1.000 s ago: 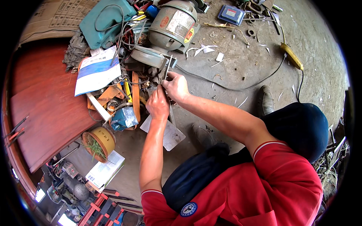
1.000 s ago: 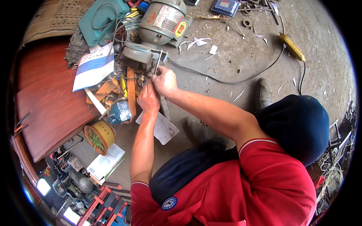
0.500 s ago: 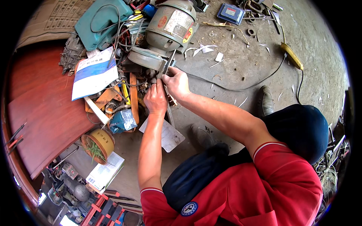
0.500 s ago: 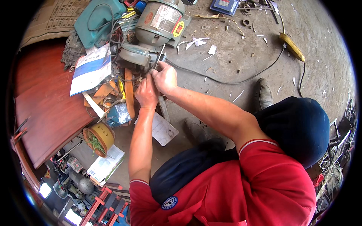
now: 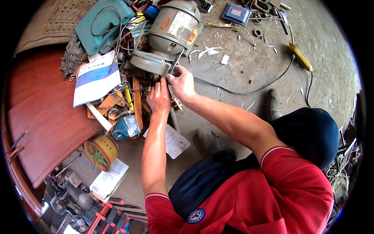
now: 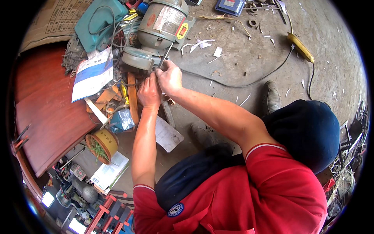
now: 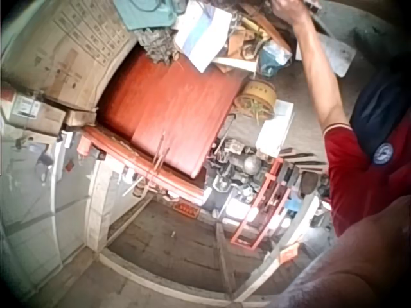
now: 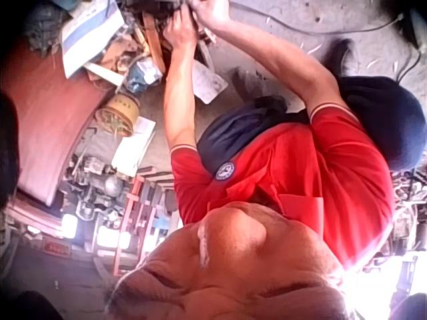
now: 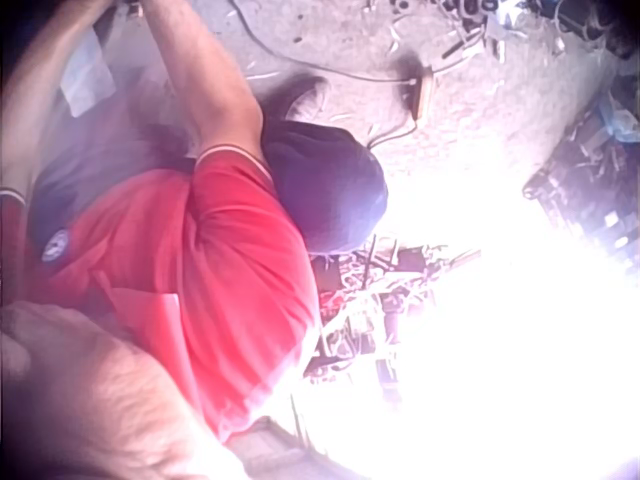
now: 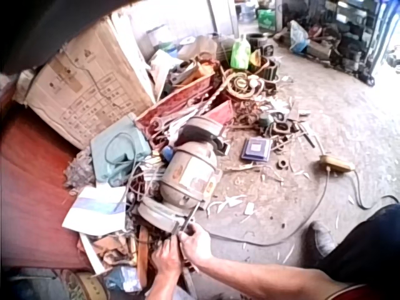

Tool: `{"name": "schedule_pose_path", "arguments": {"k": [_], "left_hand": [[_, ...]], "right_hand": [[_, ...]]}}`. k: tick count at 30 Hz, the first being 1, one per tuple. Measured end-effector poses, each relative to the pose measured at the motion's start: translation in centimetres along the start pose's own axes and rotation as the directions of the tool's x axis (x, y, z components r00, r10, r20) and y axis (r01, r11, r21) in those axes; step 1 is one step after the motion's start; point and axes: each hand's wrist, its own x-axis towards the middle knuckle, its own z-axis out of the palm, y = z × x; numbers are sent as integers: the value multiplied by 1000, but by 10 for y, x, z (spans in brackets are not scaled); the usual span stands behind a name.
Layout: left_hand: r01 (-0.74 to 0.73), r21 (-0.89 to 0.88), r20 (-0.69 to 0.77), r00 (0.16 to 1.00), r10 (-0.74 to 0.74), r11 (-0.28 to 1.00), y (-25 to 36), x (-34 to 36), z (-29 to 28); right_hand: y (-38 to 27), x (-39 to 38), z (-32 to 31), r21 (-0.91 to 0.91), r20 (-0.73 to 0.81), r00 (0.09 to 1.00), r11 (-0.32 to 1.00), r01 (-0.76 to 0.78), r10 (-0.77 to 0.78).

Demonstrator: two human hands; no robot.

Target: The person sharpens a metal blade using a bench grinder. They hold the blade with both hands and repeatedly press it against the rotating grinding wheel, adjusting the angle and position to sharpen different sections.

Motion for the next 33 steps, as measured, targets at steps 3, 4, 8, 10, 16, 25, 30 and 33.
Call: {"name": "schedule_pose_path", "arguments": {"k": [3, 4, 8, 10, 16, 25, 30, 33], "left_hand": [[-17, 18, -21, 1000, 17, 1000, 0, -3, -1], [-20, 26, -28, 999, 21, 999, 0, -4, -2], [-6, 4, -28, 1000, 6, 1000, 0, -11, -5], [35, -14, 5, 999, -35, 999, 1, -16, -7], [56, 4, 7, 998, -56, 998, 0, -28, -10], [89, -31, 11, 996, -89, 996, 0, -42, -18], [81, -34, 1, 997, -81, 996, 4, -46, -24], [91, -37, 2, 996, -91, 995, 6, -48, -26]], "right_hand": [[-1, -4, 0, -25, 3, 1000, 1000, 1, -1], [-1, -5, 0, -28, 8, 1000, 1000, 0, 0], [4, -9, 0, -68, 46, 999, 997, -24, 27], [6, -12, 1, -60, 42, 999, 998, -3, 6], [0, -24, 1, -58, 63, 998, 998, 0, 4], [6, -36, 4, -63, 90, 996, 998, 10, -4], [4, -42, 5, -86, 87, 996, 996, 12, -5], [3, -45, 3, -115, 109, 994, 993, -9, 22]]}}
